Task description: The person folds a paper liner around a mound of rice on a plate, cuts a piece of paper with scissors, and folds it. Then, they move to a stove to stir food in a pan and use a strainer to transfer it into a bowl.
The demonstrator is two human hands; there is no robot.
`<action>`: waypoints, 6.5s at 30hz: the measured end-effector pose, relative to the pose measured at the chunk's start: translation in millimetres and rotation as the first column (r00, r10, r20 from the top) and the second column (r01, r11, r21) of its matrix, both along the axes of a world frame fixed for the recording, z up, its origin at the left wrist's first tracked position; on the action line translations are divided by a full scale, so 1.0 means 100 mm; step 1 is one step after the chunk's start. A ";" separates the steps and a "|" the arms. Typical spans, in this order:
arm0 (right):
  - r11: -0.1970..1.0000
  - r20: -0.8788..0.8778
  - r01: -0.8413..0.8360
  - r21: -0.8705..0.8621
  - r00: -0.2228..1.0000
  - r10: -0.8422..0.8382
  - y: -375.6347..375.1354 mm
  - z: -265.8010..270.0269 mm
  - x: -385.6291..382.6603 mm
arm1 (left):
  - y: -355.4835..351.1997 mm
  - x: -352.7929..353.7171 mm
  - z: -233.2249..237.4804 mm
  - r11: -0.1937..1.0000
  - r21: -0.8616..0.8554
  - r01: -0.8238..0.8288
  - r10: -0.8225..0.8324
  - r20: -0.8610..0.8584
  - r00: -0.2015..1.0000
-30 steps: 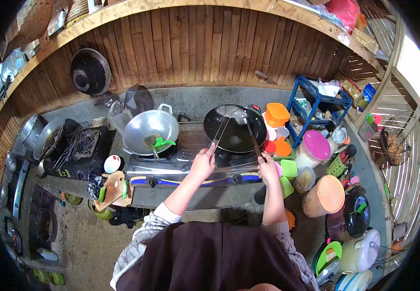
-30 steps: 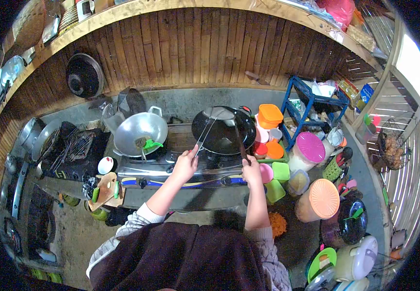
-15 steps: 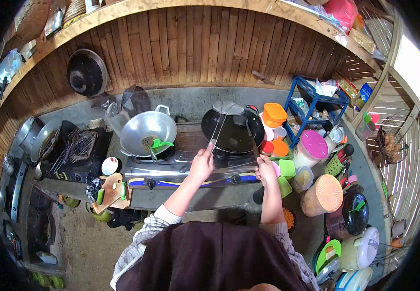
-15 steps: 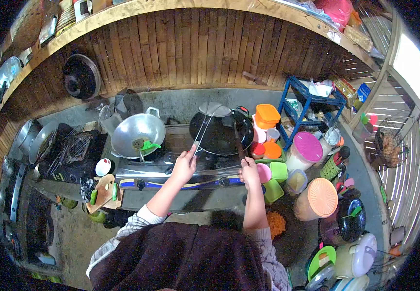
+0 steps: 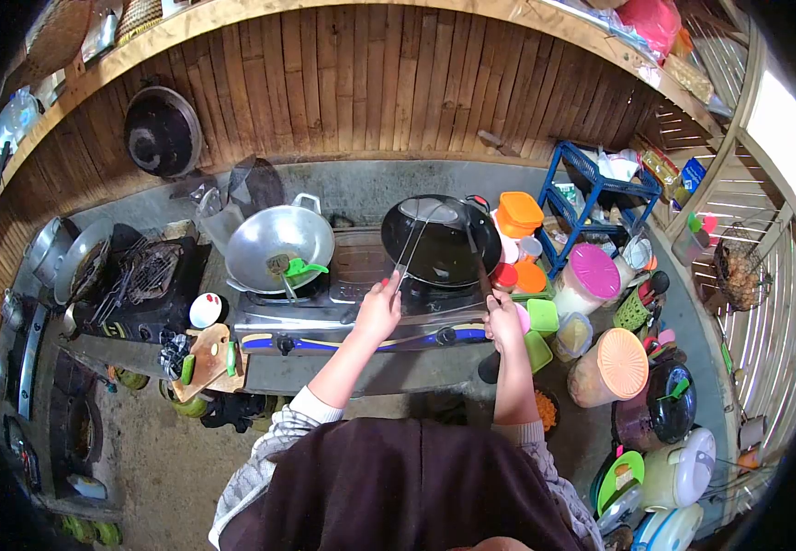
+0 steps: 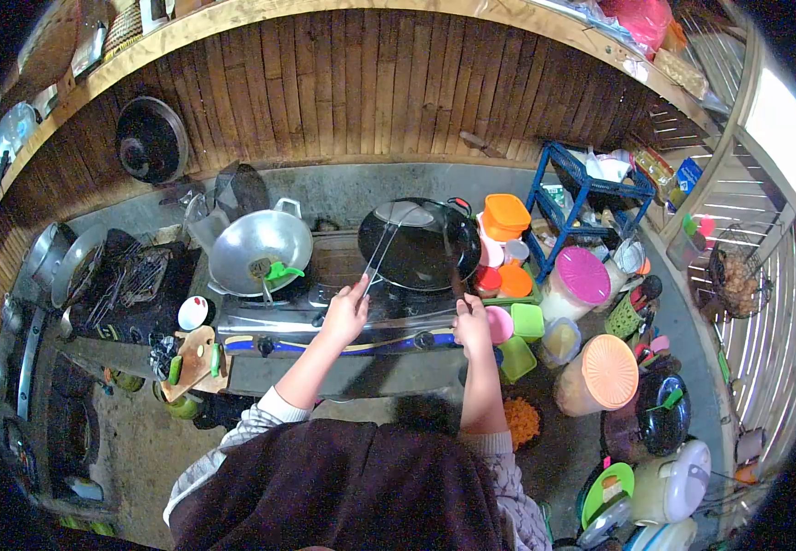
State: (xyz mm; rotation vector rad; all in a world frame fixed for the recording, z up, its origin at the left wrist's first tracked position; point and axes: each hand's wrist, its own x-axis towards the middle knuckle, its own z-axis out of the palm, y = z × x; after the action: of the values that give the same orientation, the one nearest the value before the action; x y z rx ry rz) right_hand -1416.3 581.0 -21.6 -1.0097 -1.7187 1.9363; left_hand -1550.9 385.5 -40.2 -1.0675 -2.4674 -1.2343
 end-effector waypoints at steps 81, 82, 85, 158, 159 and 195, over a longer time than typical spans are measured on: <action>0.526 0.187 -0.108 0.844 0.977 -0.099 0.22 -0.51 -0.42 | 0.05 -0.35 -0.07 0.996 0.082 -0.042 0.030 0.133 0.991; 0.526 0.189 -0.110 0.844 0.977 -0.100 0.26 -0.53 -0.41 | 0.05 -0.34 -0.06 0.997 0.063 -0.041 0.031 0.157 0.987; 0.544 0.177 -0.127 0.830 0.983 -0.041 0.38 -0.50 -0.38 | 0.04 -0.33 0.07 0.995 0.099 -0.028 0.013 0.152 0.988; 0.800 0.032 -0.136 0.584 0.989 0.144 0.40 0.14 -0.01 | -0.06 0.93 -0.60 0.910 0.414 -0.032 -0.404 0.900 0.165; 0.723 -0.019 -0.079 0.686 0.992 0.126 0.37 0.28 0.04 | -0.11 0.90 -0.66 0.907 0.416 -0.059 -0.402 0.900 0.171; 0.507 0.095 -0.040 0.861 0.992 -0.082 0.44 -0.23 0.10 | -0.43 0.61 -0.86 0.944 0.321 -0.082 -0.312 0.945 0.101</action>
State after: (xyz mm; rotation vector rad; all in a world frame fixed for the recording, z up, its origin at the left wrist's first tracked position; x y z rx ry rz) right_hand -1406.1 624.7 -44.2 -0.7140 -2.3142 0.7074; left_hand -1489.4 342.3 -126.7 -0.1714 -2.6714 -3.1205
